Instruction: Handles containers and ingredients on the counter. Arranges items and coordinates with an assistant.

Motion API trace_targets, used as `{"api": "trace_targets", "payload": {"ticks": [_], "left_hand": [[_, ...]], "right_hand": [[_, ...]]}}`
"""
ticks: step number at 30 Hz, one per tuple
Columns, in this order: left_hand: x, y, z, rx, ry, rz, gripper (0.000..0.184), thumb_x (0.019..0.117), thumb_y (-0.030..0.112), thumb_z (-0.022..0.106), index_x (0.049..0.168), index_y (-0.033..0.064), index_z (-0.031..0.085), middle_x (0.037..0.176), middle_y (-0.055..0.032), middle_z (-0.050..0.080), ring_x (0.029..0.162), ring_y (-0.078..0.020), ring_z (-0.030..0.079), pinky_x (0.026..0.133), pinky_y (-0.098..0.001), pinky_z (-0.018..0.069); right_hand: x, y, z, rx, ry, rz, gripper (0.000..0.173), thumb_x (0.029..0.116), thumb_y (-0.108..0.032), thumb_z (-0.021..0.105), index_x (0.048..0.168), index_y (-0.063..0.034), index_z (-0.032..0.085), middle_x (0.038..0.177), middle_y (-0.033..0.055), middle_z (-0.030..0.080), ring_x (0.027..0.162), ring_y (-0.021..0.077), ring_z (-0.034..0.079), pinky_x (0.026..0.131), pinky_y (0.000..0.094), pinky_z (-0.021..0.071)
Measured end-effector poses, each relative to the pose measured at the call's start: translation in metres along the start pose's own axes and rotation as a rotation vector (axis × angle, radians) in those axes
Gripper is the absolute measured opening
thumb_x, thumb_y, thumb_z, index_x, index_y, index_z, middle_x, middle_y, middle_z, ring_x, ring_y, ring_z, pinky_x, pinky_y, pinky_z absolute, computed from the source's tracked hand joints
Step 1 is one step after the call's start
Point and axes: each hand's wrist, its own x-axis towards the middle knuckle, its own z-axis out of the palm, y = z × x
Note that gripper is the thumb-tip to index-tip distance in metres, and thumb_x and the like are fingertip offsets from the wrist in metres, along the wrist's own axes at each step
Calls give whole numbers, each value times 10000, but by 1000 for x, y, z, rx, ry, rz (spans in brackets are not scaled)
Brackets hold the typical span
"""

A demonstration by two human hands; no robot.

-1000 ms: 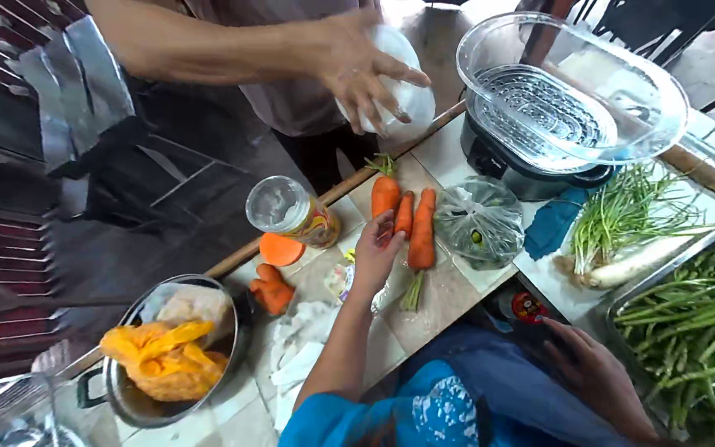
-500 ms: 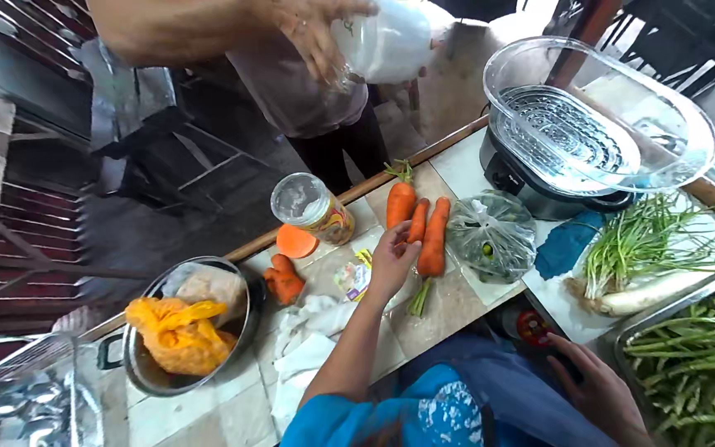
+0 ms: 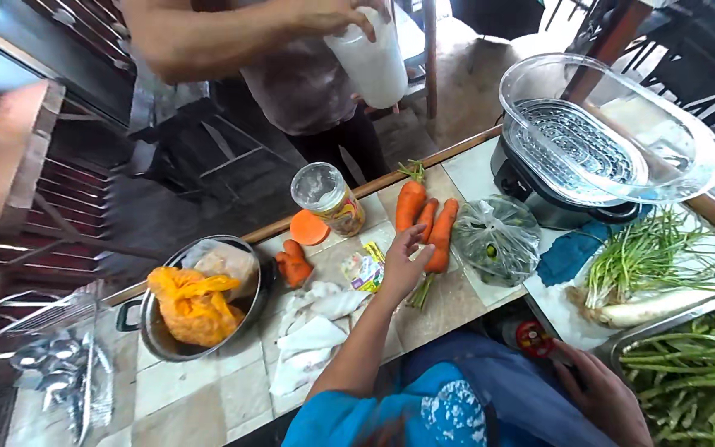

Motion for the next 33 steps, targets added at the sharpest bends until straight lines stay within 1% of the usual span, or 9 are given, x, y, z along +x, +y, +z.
{"api": "trace_targets", "payload": {"ticks": [8,14,21,24,25,27,29,31,33], "left_hand": [[-8,-1,-3,-2,68,17,423,964,50,648,1367,-45,562,1344,-189,600,1165,-188,641,1006,-328,536],[-6,-4,1,15,69,12,419,965,50,642,1365,-48,564,1348,-199,602,1173,-200,636,1006,-337,531],[0,-2,11,-15,67,4,417,964,44,645,1362,-45,561,1342,-190,597,1157,-184,640,992,-320,539],[3,-1,16,-20,72,-7,417,961,38,649,1361,-42,565,1333,-192,598,1137,-187,645,978,-320,545],[4,-1,17,-16,72,-11,415,961,40,651,1360,-37,569,1328,-188,600,1129,-187,649,973,-319,549],[5,-1,17,-12,71,-17,413,962,43,653,1360,-30,572,1334,-186,598,1132,-187,650,977,-322,550],[5,-1,17,-12,70,-19,412,963,45,653,1360,-28,572,1331,-184,602,1135,-186,649,982,-323,549],[5,-2,18,-9,71,-19,412,965,54,653,1361,-25,574,1330,-185,601,1138,-185,647,984,-322,546],[5,-3,18,-9,74,-11,411,965,59,655,1359,-26,575,1323,-187,604,1137,-189,646,982,-324,547]], "right_hand": [[5,9,6,10,34,-60,341,951,-164,601,1204,34,714,1045,237,746,900,440,735,774,604,582],[11,13,4,-18,22,-55,338,958,-181,592,1201,15,721,1038,221,747,896,429,735,754,620,577],[12,18,1,-18,35,-54,318,955,-153,602,1195,14,726,1053,215,750,907,417,741,756,588,592],[14,16,-1,17,47,-41,304,936,-103,609,1184,27,727,1047,226,748,900,408,744,765,570,598],[14,17,0,60,60,-34,303,934,-90,607,1181,39,724,1047,226,748,902,382,748,783,534,608],[12,18,1,217,87,-8,316,947,-97,595,1191,71,704,1056,202,756,922,261,757,830,391,618],[11,15,-3,528,57,80,339,989,-112,600,1263,83,642,1117,123,752,975,116,735,873,262,606],[11,13,-9,847,23,150,354,1014,-146,614,1342,-14,602,1176,25,745,995,109,735,886,291,622],[13,9,-15,1001,25,184,363,1017,-211,632,1357,-85,612,1178,6,749,975,150,743,864,332,632]]}}
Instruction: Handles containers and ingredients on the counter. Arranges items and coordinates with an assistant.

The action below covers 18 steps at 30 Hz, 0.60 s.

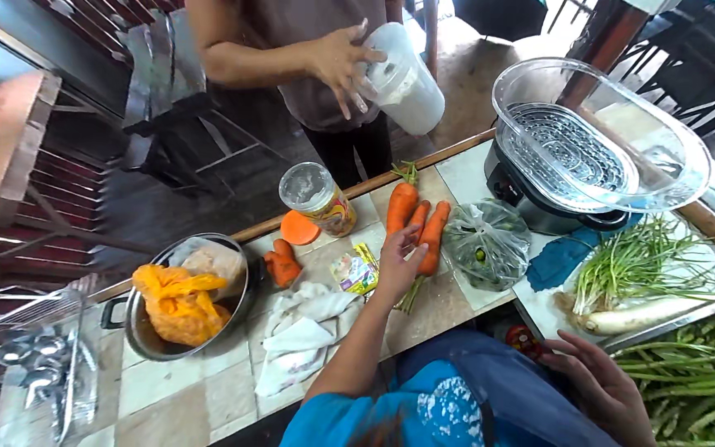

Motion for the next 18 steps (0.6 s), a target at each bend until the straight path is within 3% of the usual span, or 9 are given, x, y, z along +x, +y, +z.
{"api": "trace_targets", "payload": {"ticks": [5,18], "left_hand": [[1,1,2,10,-10,4,412,964,73,664,1356,-22,580,1345,-179,601,1151,-187,648,997,-328,545],[2,3,6,12,-41,6,418,965,84,661,1363,-14,577,1338,-181,599,1146,-197,644,975,-336,553]], "right_hand": [[5,-7,-2,24,-21,-43,346,1022,-300,634,1348,-186,648,1169,-21,757,1022,149,737,909,313,614],[11,-8,-2,-79,-54,-145,312,1028,-251,618,1336,-228,656,1169,-74,756,1044,96,724,928,278,600]]}}
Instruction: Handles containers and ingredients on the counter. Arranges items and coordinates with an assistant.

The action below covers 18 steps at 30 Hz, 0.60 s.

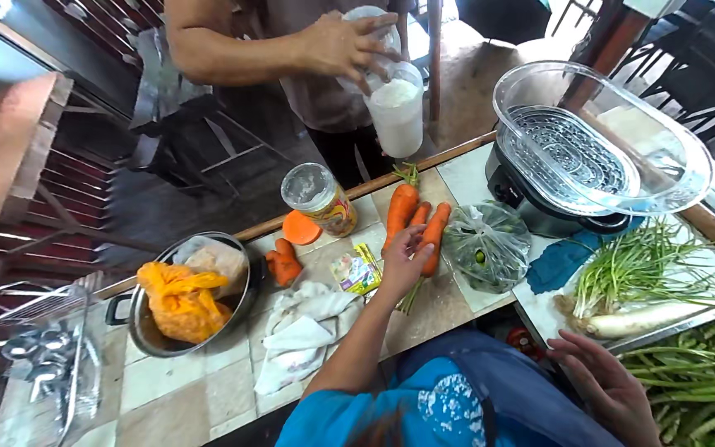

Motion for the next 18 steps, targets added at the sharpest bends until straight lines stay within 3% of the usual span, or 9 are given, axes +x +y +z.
{"api": "trace_targets", "payload": {"ticks": [6,10,12,15,17,18], "left_hand": [[13,9,0,112,43,10,450,973,106,666,1398,4,555,1388,-189,585,1192,-240,636,1001,-399,544],[55,35,0,422,77,228,476,989,193,664,1411,-1,558,1446,-219,540,1295,-331,569,1059,-479,501],[97,55,2,385,153,304,629,954,196,700,1487,-29,455,1487,-260,493,1365,-341,516,1116,-463,464],[182,69,5,332,395,360,1038,828,191,833,1614,-5,184,1604,-352,239,1447,-440,381,1141,-503,427],[232,74,1,357,498,265,1196,765,248,901,1650,104,110,1664,-332,40,1464,-481,335,1117,-520,443],[251,76,-3,366,508,238,1193,761,274,909,1652,138,127,1669,-328,-7,1454,-490,344,1095,-518,461]], "right_hand": [[3,-3,-1,-14,2,-11,313,1028,-225,617,1338,-203,650,1169,-81,756,1060,88,719,940,271,594],[11,-9,3,17,-15,30,314,1019,-166,617,1330,-177,656,1168,-72,758,1052,94,722,939,288,598],[21,-17,5,-1,-41,56,316,1019,-129,599,1332,-123,642,1162,-56,757,1055,101,721,946,302,598],[39,-24,9,-30,-83,99,330,1016,-101,583,1341,-64,623,1168,-34,753,1058,111,720,954,324,597],[52,-27,11,-21,-111,118,340,1015,-87,575,1352,-59,615,1186,-21,747,1068,122,717,968,339,592],[58,-27,13,-12,-118,127,342,1013,-80,578,1353,-64,615,1190,-25,746,1073,119,716,971,340,592]]}}
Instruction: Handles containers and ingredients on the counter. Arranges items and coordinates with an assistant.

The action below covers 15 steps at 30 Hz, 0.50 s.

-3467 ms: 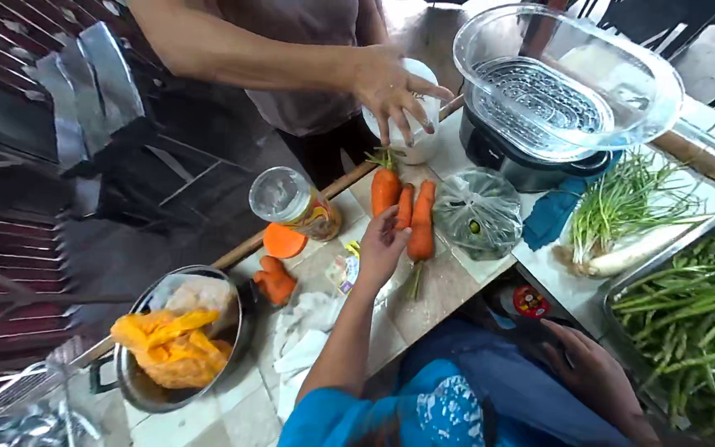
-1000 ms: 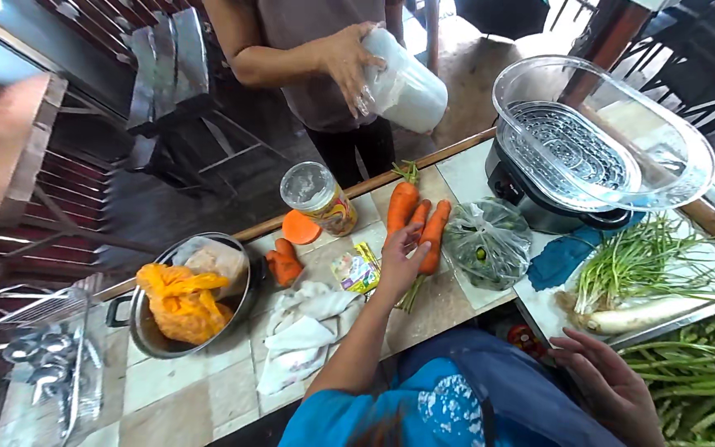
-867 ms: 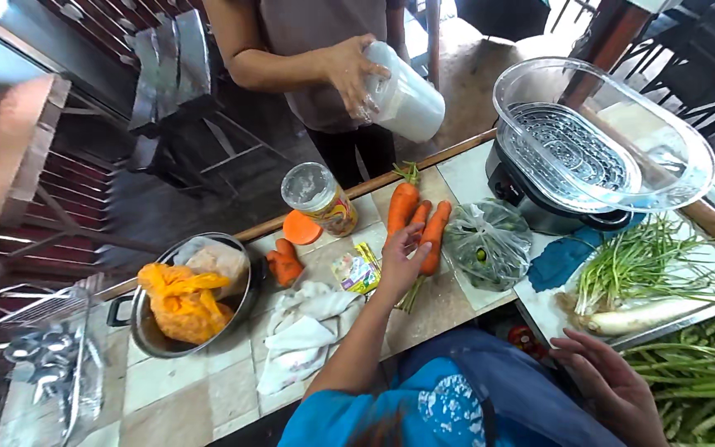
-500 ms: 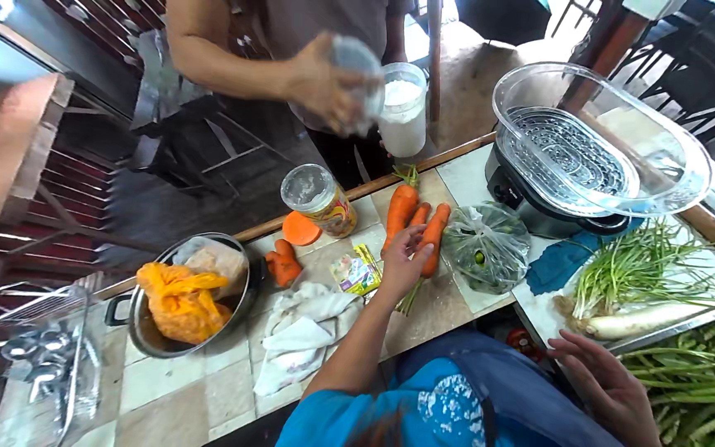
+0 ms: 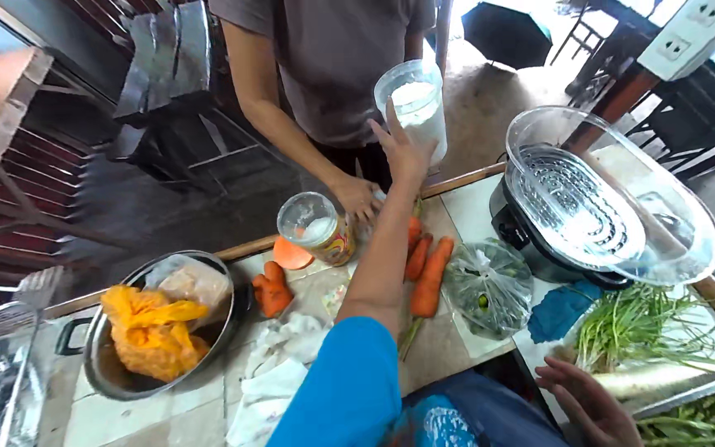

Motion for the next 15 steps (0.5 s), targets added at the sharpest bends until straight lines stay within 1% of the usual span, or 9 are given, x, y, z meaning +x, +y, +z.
{"api": "trace_targets", "payload": {"ticks": [1,2,3,5,6,8,10,12,15], "left_hand": [[14,-3,3,3,-12,-2,1136,772,280,904,1639,150,181,1664,-337,-14,1454,-491,344,1093,-506,468],[24,-5,4,-10,-14,21,1040,790,269,894,1603,123,262,1645,-365,48,1441,-494,362,1096,-501,467],[31,-7,4,-26,2,45,925,809,252,880,1547,84,348,1619,-373,151,1418,-472,407,1093,-489,472],[35,-9,2,-48,55,72,721,845,211,846,1428,12,471,1559,-352,309,1384,-417,468,1094,-456,473],[30,-9,2,-43,70,74,656,856,198,835,1381,-13,504,1542,-348,338,1379,-411,474,1094,-453,473],[9,-13,8,-37,71,99,544,884,177,803,1302,-45,535,1576,-366,269,1434,-428,406,1132,-462,435],[-22,-28,20,-50,78,214,437,941,162,736,1253,-60,524,1618,-380,133,1487,-464,307,1163,-507,392],[-46,-42,33,-47,133,295,364,960,155,703,1210,-12,498,1624,-374,89,1486,-451,314,1121,-489,440],[-63,-54,44,-64,214,313,352,977,180,688,1189,24,453,1624,-360,90,1517,-426,255,1168,-473,386]], "right_hand": [[6,-2,1,7,-6,9,335,1016,-80,585,1349,-74,618,1191,-37,746,1072,111,715,969,336,591],[12,-4,1,0,-12,15,325,1019,-82,588,1342,-74,618,1190,-47,745,1068,96,713,964,326,591],[18,-6,2,-6,-18,29,318,1018,-71,586,1335,-56,616,1189,-43,744,1067,88,712,966,324,589],[30,-12,2,-48,-30,72,319,1009,-38,563,1311,64,580,1171,23,738,1053,82,709,963,315,585],[36,-17,3,-81,-37,108,335,1003,-25,545,1302,124,553,1161,69,730,1046,84,707,960,305,581],[47,-30,9,-143,-29,225,370,991,-3,525,1300,200,510,1158,167,708,1038,116,707,960,308,575],[58,-41,17,-200,-23,310,387,990,11,514,1313,224,496,1160,237,691,1035,163,703,963,326,563],[62,-39,20,-229,-14,306,381,988,-5,535,1311,198,519,1148,212,708,1029,162,717,955,325,579],[70,-48,27,-264,-38,349,392,985,-3,526,1316,206,511,1155,235,695,1039,185,705,971,343,565]]}}
